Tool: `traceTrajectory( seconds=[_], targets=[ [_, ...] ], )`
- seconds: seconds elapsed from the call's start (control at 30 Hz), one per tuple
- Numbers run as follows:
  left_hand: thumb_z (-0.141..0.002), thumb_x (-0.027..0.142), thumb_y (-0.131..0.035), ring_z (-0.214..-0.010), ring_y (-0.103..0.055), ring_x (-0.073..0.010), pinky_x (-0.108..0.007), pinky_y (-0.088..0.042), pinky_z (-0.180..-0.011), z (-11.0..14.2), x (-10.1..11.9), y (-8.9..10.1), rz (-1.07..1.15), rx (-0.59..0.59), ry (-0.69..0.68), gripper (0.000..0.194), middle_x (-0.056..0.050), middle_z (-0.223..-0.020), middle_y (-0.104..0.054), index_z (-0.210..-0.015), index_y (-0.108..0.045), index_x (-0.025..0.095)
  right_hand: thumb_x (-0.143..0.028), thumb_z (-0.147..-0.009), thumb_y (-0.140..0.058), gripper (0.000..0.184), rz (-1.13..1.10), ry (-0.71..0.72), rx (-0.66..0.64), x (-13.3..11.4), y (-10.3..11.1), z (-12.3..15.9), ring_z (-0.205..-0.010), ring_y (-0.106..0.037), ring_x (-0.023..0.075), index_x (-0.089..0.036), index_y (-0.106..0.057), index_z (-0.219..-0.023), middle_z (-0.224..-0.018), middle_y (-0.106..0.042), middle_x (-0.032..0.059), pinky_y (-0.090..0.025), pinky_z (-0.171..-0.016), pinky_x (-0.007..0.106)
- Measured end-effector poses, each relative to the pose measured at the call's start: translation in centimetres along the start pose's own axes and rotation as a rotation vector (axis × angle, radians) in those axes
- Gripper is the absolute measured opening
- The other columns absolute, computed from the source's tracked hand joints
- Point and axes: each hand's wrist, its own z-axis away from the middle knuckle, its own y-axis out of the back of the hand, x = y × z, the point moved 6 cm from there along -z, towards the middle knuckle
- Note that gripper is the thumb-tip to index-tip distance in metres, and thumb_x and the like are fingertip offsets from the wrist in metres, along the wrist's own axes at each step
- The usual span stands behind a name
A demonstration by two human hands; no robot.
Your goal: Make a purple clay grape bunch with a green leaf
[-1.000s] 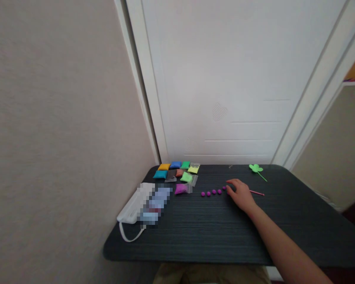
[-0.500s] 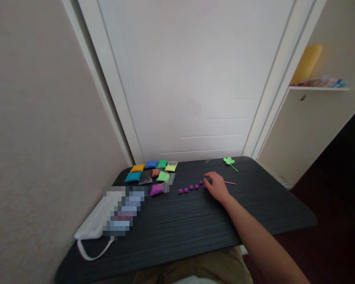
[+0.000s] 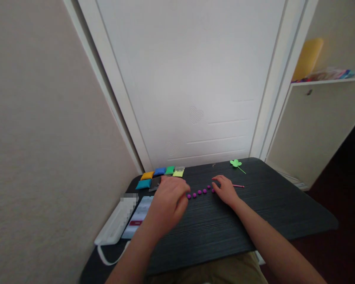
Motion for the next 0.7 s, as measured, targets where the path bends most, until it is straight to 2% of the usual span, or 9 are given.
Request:
traceTrajectory(
  seconds=[0.07,0.1,0.13,0.17,0.2,0.33,0.47,0.57,0.7],
  targets=[
    [-0.069,0.016,-0.055,-0.104,-0.050,-0.0273,-0.041,-0.033,-0.093,-1.9,1.6,-0.2,-0.276,-0.148,-0.117,0.010,-0.009,-0.093,-0.061,-0.075,-0.061,0.021,-0.027,-0.078,-0.047,0.021,-0.027,-0.005,0.013,0.1,0.1,0.0,-0.094,-0.053,0.0198,-0.020,-0.060,-0.093,-0.096,-0.061,0.0053,-0.037,-0.086,0.034],
    [-0.062,0.014,-0.061,-0.106,-0.049,-0.0280,-0.041,-0.030,-0.096,-2.7,1.9,-0.5,-0.485,-0.242,-0.191,0.015,-0.008,-0.095,-0.061,-0.075,-0.061,0.022,-0.027,-0.077,-0.047,0.021,-0.039,-0.007,0.020,0.1,0.1,0.0,-0.094,-0.054,0.0199,-0.020,-0.060,-0.092,-0.095,-0.061,0.0053,-0.037,-0.085,0.034],
    [-0.055,0.011,-0.065,-0.108,-0.048,-0.0285,-0.040,-0.027,-0.098,-3.4,1.8,-0.9,-0.712,-0.343,-0.279,0.024,-0.008,-0.098,-0.061,-0.076,-0.061,0.022,-0.026,-0.077,-0.047,0.020,-0.050,-0.009,0.027,0.2,0.2,0.0,-0.093,-0.054,0.0199,-0.020,-0.060,-0.091,-0.095,-0.061,0.0053,-0.037,-0.085,0.034],
    [-0.052,0.011,-0.067,-0.109,-0.047,-0.0287,-0.039,-0.027,-0.098,-4.0,1.3,-1.0,-0.911,-0.392,-0.323,0.029,-0.007,-0.102,-0.059,-0.078,-0.061,0.023,-0.026,-0.077,-0.047,0.021,-0.058,-0.011,0.034,0.3,0.2,0.0,-0.093,-0.054,0.0199,-0.020,-0.060,-0.091,-0.095,-0.061,0.0054,-0.038,-0.085,0.034],
    [-0.052,0.014,-0.068,-0.108,-0.048,-0.0281,-0.038,-0.028,-0.097,-4.6,0.3,-0.9,-1.086,-0.432,-0.314,0.031,-0.007,-0.106,-0.058,-0.080,-0.060,0.024,-0.026,-0.077,-0.047,0.021,-0.065,-0.013,0.041,0.4,0.2,0.0,-0.093,-0.054,0.0199,-0.019,-0.060,-0.091,-0.095,-0.060,0.0056,-0.038,-0.085,0.034],
    [-0.048,0.015,-0.070,-0.095,-0.055,-0.0299,-0.040,-0.034,-0.088,-6.1,-2.6,-0.1,-1.244,-0.453,-0.215,0.027,-0.008,-0.093,-0.062,-0.073,-0.061,0.021,-0.026,-0.077,-0.046,0.022,-0.080,-0.013,0.052,0.6,0.3,0.0,-0.093,-0.054,0.0201,-0.019,-0.060,-0.092,-0.095,-0.060,0.0062,-0.039,-0.083,0.034],
    [-0.045,0.014,-0.071,-0.082,-0.058,-0.0269,-0.037,-0.038,-0.080,-6.4,-4.4,0.3,-1.326,-0.505,-0.144,0.026,-0.005,-0.077,-0.064,-0.068,-0.061,0.019,-0.026,-0.077,-0.046,0.022,-0.098,-0.008,0.051,0.6,0.4,0.1,-0.093,-0.054,0.0203,-0.019,-0.060,-0.092,-0.095,-0.060,0.0064,-0.039,-0.083,0.034],
    [-0.051,0.020,-0.068,-0.079,-0.057,-0.0238,-0.033,-0.039,-0.075,-6.0,-4.6,0.2,-1.335,-0.541,-0.161,0.019,-0.005,-0.078,-0.063,-0.069,-0.060,0.018,-0.025,-0.077,-0.046,0.021,-0.116,-0.010,0.054,0.7,0.4,0.1,-0.093,-0.054,0.0207,-0.019,-0.060,-0.091,-0.094,-0.060,0.0067,-0.039,-0.083,0.035],
    [-0.063,0.021,-0.058,-0.087,-0.053,-0.0184,-0.028,-0.038,-0.076,-4.0,-2.9,-0.3,-1.273,-0.487,-0.263,0.029,-0.004,-0.095,-0.057,-0.092,-0.054,0.018,-0.025,-0.077,-0.047,0.020,-0.141,-0.005,0.069,-0.1,1.2,-0.1,-0.094,-0.053,0.0215,-0.018,-0.061,-0.090,-0.094,-0.060,0.0075,-0.039,-0.085,0.037]
  ],
)
